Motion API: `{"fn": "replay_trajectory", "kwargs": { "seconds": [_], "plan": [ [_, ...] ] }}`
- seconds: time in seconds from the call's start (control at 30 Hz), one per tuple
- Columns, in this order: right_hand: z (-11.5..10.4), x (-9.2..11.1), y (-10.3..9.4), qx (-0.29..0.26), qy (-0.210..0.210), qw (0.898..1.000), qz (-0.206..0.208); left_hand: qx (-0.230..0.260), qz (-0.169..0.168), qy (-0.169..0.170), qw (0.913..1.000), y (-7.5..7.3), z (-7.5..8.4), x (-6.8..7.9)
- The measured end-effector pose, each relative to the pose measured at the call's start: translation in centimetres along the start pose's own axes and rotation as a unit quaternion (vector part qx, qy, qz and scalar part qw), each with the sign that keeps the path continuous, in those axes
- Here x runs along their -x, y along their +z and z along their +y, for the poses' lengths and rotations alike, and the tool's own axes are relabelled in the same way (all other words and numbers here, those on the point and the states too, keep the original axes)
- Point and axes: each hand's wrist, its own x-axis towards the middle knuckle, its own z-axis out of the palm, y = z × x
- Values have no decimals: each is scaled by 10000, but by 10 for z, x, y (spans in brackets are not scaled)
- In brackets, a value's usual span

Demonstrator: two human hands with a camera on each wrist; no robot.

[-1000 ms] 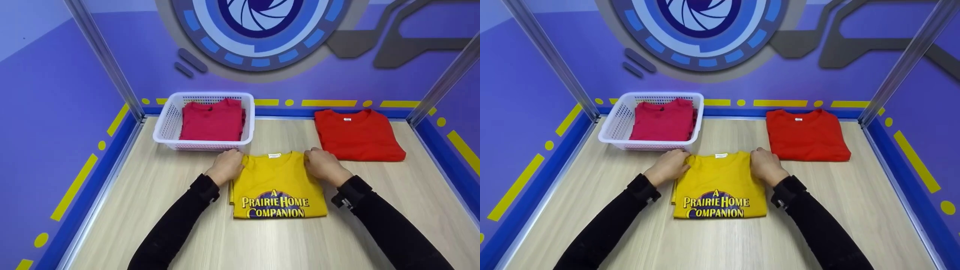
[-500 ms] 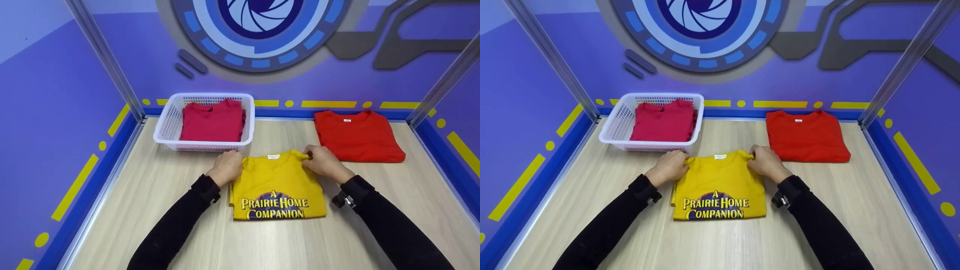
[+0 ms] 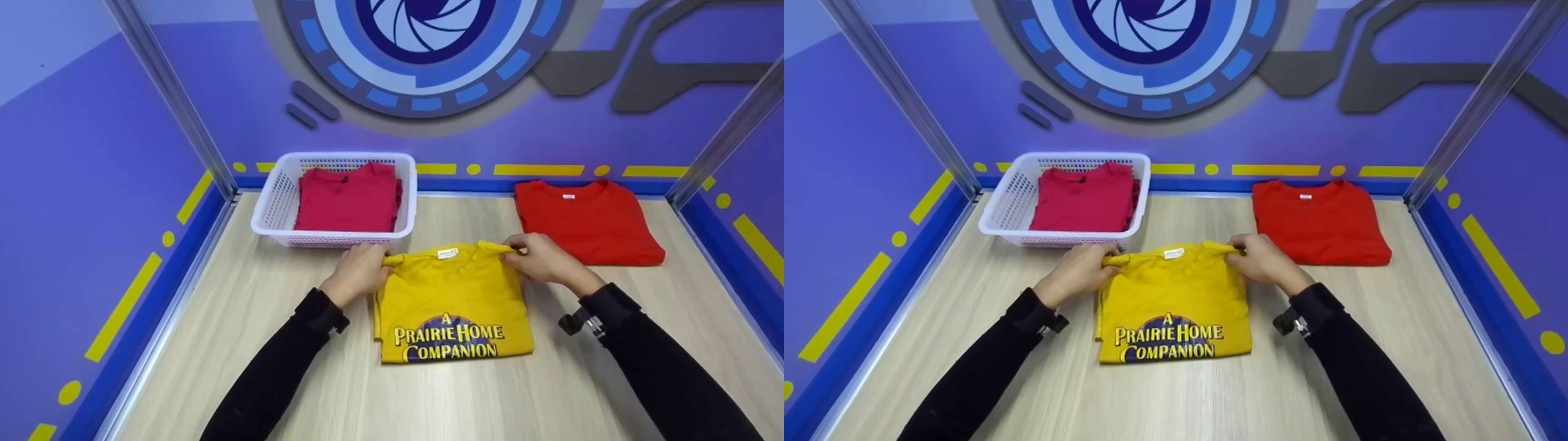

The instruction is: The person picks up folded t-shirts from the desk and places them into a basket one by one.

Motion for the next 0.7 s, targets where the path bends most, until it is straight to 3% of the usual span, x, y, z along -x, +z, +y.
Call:
{"fn": "replay_trajectory", "kwargs": {
  "seconds": [0.2, 0.43, 0.7],
  "plan": [
    [-13, 16, -17, 4, -575, 9977, 356, 266, 372, 188, 9988, -27, -4, 10],
    [-44, 34, -35, -157, -1061, 9903, 879, 993, 826, 534, 9902, -68, -8, 20],
    [-73, 42, -46, -193, -1717, 9737, 1487, 990, 1184, 707, 9855, -115, -12, 26]
  ]
}}
